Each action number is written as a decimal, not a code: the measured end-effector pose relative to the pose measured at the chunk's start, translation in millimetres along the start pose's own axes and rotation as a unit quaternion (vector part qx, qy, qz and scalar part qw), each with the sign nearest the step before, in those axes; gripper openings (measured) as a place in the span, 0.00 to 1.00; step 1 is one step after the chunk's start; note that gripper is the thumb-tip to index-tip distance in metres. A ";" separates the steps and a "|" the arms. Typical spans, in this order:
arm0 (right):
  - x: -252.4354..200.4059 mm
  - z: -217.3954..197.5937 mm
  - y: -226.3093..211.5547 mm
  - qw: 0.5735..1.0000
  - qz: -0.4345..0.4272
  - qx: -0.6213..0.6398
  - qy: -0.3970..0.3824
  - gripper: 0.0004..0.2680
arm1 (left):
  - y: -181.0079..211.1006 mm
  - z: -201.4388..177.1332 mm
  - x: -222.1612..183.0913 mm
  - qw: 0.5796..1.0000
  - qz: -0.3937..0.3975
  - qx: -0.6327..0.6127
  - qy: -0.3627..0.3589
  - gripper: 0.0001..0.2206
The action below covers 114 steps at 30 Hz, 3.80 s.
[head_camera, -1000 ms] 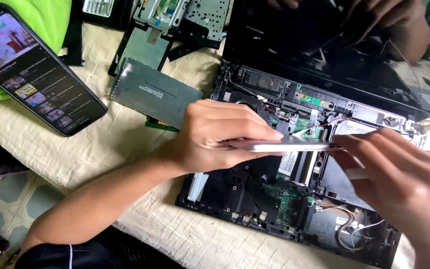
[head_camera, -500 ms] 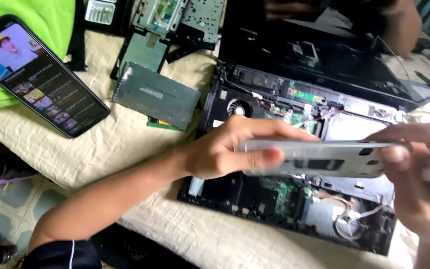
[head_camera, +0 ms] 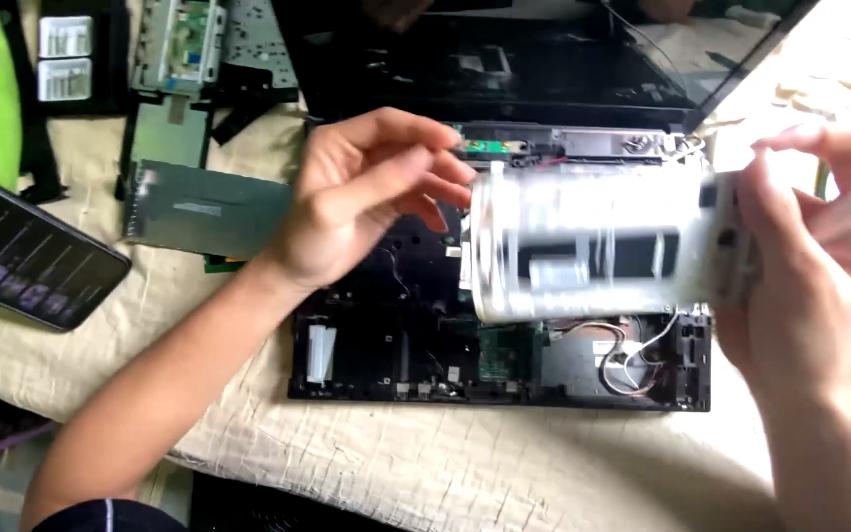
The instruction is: Installing and fastening a hard drive inside a laptop using a screwdriver
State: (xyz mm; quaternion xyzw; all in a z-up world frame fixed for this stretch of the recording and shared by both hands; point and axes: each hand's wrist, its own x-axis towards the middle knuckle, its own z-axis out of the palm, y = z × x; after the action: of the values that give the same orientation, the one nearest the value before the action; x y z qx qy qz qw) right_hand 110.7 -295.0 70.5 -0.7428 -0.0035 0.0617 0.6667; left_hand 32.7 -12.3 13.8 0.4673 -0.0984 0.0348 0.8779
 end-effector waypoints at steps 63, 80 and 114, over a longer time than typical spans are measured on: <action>85.8 -44.3 44.0 0.801 -0.368 -0.427 -0.201 0.05 | -18.5 20.8 -31.6 0.768 -0.019 0.640 -0.007 0.45; 106.7 -29.7 65.0 0.844 -0.340 -0.359 -0.207 0.05 | -27.4 19.3 -34.8 0.732 0.005 0.681 0.012 0.48; 103.5 -27.9 64.7 0.807 -0.363 -0.411 -0.221 0.07 | -26.3 21.0 -34.1 0.750 -0.029 0.660 0.014 0.45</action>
State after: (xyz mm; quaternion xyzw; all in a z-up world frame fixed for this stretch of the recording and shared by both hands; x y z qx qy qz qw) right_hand 211.2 -320.7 0.2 -0.8582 -0.4446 -0.0293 0.2547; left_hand 0.4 -43.4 -3.1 0.9326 -0.0251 0.0716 0.3527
